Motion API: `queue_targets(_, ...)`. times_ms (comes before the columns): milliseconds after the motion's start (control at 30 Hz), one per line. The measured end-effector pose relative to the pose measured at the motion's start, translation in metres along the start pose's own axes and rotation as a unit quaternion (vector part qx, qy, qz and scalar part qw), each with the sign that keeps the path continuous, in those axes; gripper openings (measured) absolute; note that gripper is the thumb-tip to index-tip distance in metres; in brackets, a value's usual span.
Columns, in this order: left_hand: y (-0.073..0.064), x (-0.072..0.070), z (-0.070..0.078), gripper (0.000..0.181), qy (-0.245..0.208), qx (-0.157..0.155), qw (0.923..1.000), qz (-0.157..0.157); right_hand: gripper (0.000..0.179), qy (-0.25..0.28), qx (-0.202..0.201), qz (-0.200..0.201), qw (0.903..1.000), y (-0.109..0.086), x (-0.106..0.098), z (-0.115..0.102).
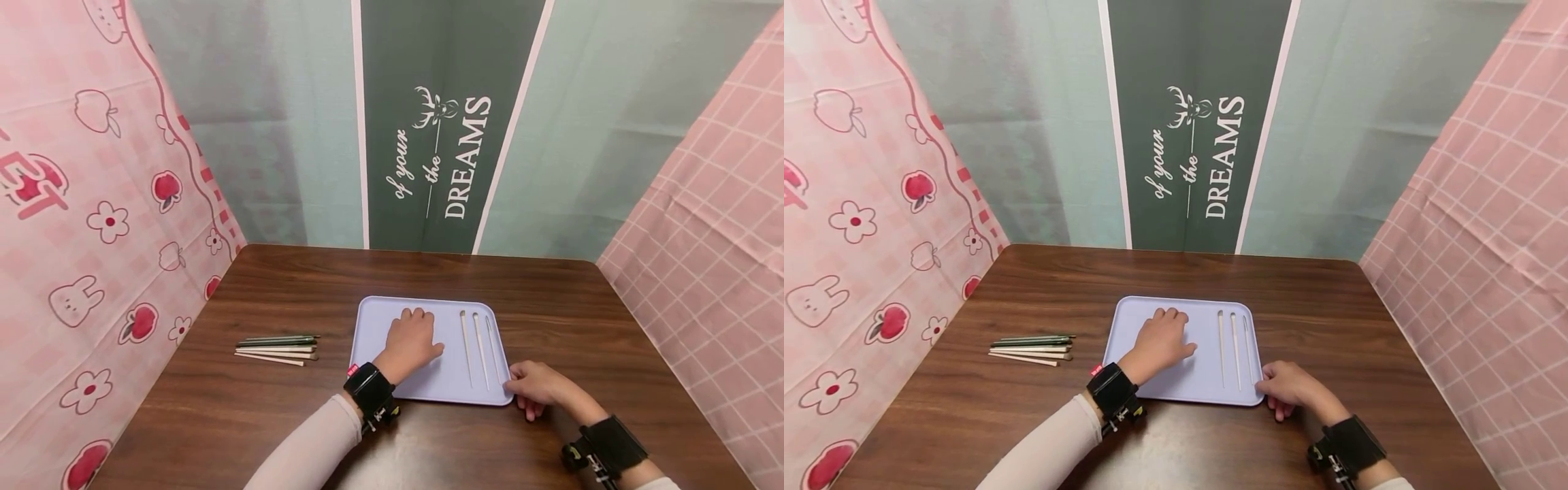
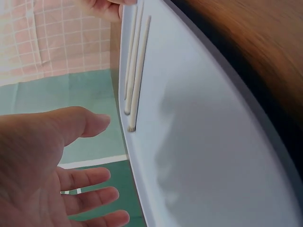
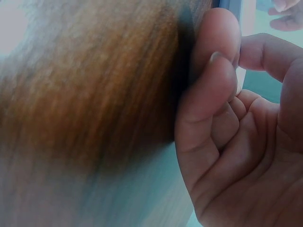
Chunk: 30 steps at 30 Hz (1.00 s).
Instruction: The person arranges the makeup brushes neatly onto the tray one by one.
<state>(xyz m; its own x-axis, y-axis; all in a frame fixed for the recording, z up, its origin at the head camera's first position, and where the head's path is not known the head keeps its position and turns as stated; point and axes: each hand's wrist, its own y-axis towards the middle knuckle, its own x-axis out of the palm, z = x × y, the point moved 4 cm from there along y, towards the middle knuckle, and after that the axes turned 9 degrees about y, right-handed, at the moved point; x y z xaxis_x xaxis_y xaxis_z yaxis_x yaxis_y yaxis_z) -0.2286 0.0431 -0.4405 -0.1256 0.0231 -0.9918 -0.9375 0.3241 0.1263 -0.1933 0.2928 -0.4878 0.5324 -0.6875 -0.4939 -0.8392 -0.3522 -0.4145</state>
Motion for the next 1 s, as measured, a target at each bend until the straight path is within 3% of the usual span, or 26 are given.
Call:
queue_targets(267,-0.013,-0.003,-0.018,0.051,0.002,-0.001,1.0000,-0.010,0.022,0.001,0.002,-0.001,1.0000,0.000,0.000,0.002)
queue_targets(500,-0.032,-0.009,-0.038,0.049,0.002,-0.002,1.0000,0.009,0.022,0.002,-0.002,-0.001,1.0000,0.001,0.000,0.002)
queue_targets(1000,-0.062,-0.007,-0.076,0.052,0.003,-0.010,0.9991,0.042,0.021,0.002,-0.007,-0.005,1.0000,0.000,0.000,0.001)
